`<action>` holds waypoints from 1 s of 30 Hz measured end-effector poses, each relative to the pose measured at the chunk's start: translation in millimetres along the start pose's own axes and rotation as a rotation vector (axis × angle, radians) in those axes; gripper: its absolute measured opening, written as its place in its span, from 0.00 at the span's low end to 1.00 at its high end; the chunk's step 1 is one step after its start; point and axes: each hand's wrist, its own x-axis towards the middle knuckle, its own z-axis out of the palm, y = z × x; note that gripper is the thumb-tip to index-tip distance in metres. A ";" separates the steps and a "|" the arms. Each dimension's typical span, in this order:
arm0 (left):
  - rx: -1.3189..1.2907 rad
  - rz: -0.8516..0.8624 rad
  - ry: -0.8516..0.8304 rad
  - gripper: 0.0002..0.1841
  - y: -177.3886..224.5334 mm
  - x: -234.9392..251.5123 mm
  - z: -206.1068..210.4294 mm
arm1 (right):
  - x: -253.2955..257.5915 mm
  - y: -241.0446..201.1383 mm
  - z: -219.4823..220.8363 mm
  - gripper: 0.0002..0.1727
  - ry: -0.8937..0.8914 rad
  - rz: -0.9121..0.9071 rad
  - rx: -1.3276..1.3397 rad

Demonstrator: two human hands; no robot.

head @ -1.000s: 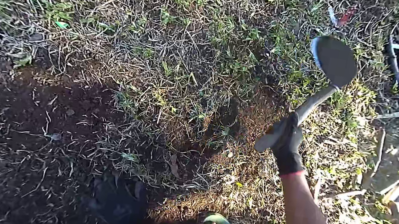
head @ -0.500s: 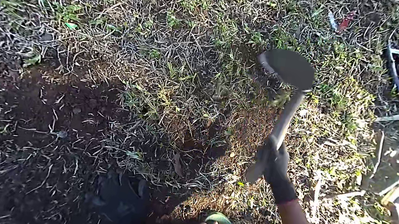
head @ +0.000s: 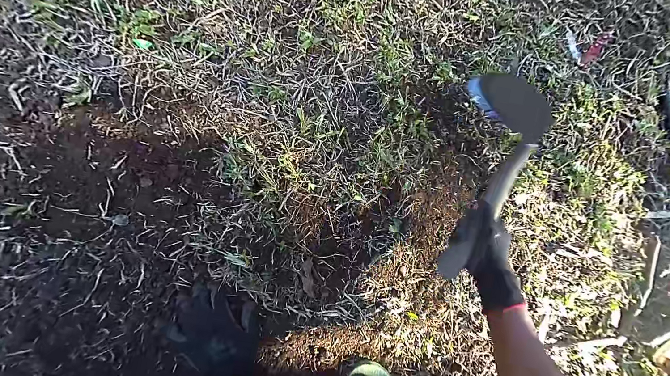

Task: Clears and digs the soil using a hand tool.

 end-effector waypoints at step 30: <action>0.007 0.018 0.050 0.43 2.7 3.4 -3.0 | -16.0 9.7 -7.8 0.18 -0.126 0.129 -0.200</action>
